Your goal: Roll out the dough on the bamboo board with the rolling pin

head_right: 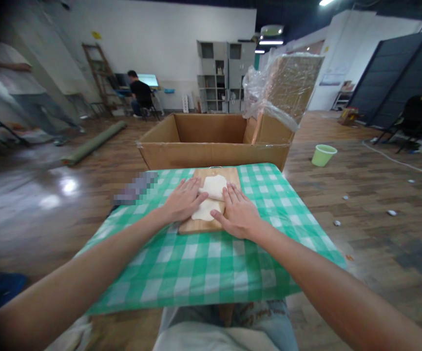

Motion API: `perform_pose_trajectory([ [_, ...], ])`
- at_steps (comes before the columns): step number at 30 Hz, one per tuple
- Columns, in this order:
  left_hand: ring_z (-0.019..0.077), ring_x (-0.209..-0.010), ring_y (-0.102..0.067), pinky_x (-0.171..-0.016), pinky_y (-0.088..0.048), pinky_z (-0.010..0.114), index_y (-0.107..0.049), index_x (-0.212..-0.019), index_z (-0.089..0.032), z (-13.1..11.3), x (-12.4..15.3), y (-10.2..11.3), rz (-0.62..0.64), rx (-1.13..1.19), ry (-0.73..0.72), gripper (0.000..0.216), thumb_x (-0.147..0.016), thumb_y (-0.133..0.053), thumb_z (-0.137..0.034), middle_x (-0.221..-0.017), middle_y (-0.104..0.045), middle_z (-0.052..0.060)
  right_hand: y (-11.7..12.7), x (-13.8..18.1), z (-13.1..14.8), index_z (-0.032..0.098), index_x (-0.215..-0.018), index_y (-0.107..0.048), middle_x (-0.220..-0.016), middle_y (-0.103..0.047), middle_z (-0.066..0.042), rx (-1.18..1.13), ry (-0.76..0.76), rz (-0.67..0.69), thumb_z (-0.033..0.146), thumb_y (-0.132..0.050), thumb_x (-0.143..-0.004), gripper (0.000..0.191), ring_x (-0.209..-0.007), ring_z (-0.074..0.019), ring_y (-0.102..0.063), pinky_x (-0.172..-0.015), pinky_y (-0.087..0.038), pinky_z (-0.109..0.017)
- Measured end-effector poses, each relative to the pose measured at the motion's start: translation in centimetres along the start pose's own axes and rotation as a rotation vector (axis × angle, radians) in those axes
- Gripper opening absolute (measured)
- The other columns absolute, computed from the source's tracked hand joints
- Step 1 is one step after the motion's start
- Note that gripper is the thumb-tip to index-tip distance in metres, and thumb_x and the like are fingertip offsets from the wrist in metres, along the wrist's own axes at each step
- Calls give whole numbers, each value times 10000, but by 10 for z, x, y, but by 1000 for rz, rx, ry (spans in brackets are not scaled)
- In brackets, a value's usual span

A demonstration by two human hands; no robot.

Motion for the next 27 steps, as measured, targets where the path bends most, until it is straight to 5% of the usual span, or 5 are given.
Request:
perform_pose_trajectory([
  [5,305,-1465,-508,-1262,-282,477,-599,-1436,-120,0,8,20,39,85,-31,648,-1091,-235,-532,-1529,-600,183,3,2,-5,24,-1620,-395,-1662,-409,-246,-42,57,1,610,-308,-1077,804,-1582,-346,-342,-1291,-303,-527],
  [10,272,-1089,-719,-1005,-512,385,-764,-1084,-178,16,-15,31,147,375,35,630,-1079,-257,-551,-1186,-785,113,-3,-17,-28,129,-1428,-620,-1502,-617,-202,-60,26,-52,327,-388,-1075,466,-1445,-341,-540,-1196,-444,-523],
  [17,288,-1140,-713,-960,-523,361,-753,-1202,-176,29,-77,35,131,385,41,471,-1003,-449,-475,-1271,-767,107,2,-19,-54,169,-1279,-649,-1518,-581,-212,-25,123,-75,279,-411,-1061,341,-1455,-351,-513,-1198,-452,-544],
  [23,333,-1141,-711,-893,-541,351,-717,-1244,-125,29,-133,14,283,203,56,576,-834,-711,-529,-1304,-736,178,29,29,-122,243,-1053,-638,-1354,-643,-173,7,-35,-64,351,-410,-1063,252,-1231,-336,-644,-1027,-559,-512],
  [27,336,-1050,-722,-813,-525,336,-741,-1114,-139,26,-149,5,384,87,62,629,-723,-774,-631,-1208,-756,183,30,51,-172,254,-954,-582,-1022,-670,-156,-13,-201,-119,414,-436,-1046,235,-903,-317,-678,-833,-569,-489],
])
Point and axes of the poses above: each hand's wrist, its own x-axis away from the middle knuckle, its own y-axis out of the back of the hand, z = x × y, the point moved 2 cm from there along -x, towards the middle knuckle
